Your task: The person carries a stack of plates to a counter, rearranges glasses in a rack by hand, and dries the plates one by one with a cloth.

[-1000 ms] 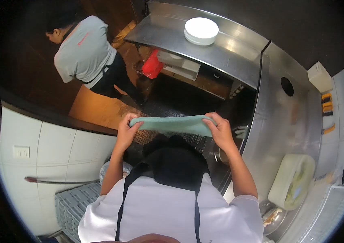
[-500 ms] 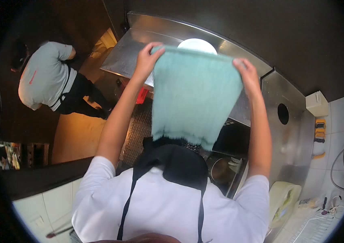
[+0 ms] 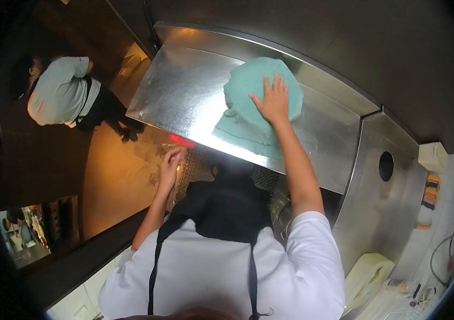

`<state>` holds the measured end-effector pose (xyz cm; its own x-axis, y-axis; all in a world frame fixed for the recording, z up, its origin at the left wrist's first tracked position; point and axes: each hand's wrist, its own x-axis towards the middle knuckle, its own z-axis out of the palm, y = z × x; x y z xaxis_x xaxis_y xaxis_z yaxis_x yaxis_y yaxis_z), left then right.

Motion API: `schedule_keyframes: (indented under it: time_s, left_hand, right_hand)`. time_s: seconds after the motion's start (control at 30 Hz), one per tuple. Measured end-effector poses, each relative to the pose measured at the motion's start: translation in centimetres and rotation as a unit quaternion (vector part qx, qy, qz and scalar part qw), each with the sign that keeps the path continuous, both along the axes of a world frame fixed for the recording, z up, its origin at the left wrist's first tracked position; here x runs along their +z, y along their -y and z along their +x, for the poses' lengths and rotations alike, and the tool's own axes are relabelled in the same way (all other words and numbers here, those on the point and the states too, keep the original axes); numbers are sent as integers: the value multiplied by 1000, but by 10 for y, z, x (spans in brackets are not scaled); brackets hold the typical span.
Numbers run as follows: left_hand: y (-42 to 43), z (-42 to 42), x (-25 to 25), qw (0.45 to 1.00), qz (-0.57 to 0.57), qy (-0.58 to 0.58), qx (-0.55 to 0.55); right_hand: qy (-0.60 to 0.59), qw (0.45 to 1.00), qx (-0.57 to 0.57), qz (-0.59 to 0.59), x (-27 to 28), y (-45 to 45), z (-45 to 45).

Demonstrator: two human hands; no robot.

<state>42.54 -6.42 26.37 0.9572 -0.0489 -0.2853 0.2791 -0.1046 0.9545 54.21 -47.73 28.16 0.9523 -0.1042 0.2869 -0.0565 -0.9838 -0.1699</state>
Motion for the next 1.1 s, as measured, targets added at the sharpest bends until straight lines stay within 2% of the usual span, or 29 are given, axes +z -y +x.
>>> schedule_keyframes:
  time_s: [0.07,0.17,0.23,0.3,0.37,0.4,0.5,0.57,0.63,0.7,0.77,0.87,0.93,1.0,1.1]
  left_hand:
    - [-27,-33,4,997,13,-44,56]
    - [-54,-65,2,991,37,-62,113]
    - [-49,-79,-8,987,53,-65,137]
    - [-43,-82,3,983,72,-71,152]
    - [-32,-72,9,981,79,-47,169]
    - [-26,-68,9,979,83,-35,182]
    - [-4,-63,3,984,106,-26,142]
    - [11,-44,3,989,105,0,108]
    - [36,-23,8,991,108,29,66]
    - [57,-4,25,991,121,62,19]
    - [66,12,38,979,171,110,-1]
    - [69,24,42,974,192,122,14]
    - [68,22,38,976,187,104,38]
    - [64,17,30,979,181,80,51]
    - [68,14,21,984,168,38,37]
  right_hand:
    - [32,999,39,-3,4,-18,24]
    - [9,976,190,106,0,-37,15]
    - [-61,948,274,152,6,-29,-31]
    - [-91,946,280,138,12,-6,-67]
    - [-58,980,184,40,16,26,-71]
    - [-40,990,137,-9,17,35,-66]
    - [13,997,78,-20,-1,44,-19]
    - [-140,981,117,64,3,10,14]
    - [-217,967,129,28,3,-34,9]
    - [-59,957,265,99,-2,-51,-36]
    - [-104,948,284,102,1,-37,-79]
    - [-154,962,208,86,8,17,-108]
    - [-122,983,134,9,-3,59,-86]
    - [-75,993,94,-7,5,68,-38]
    - [31,995,92,31,-13,29,37]
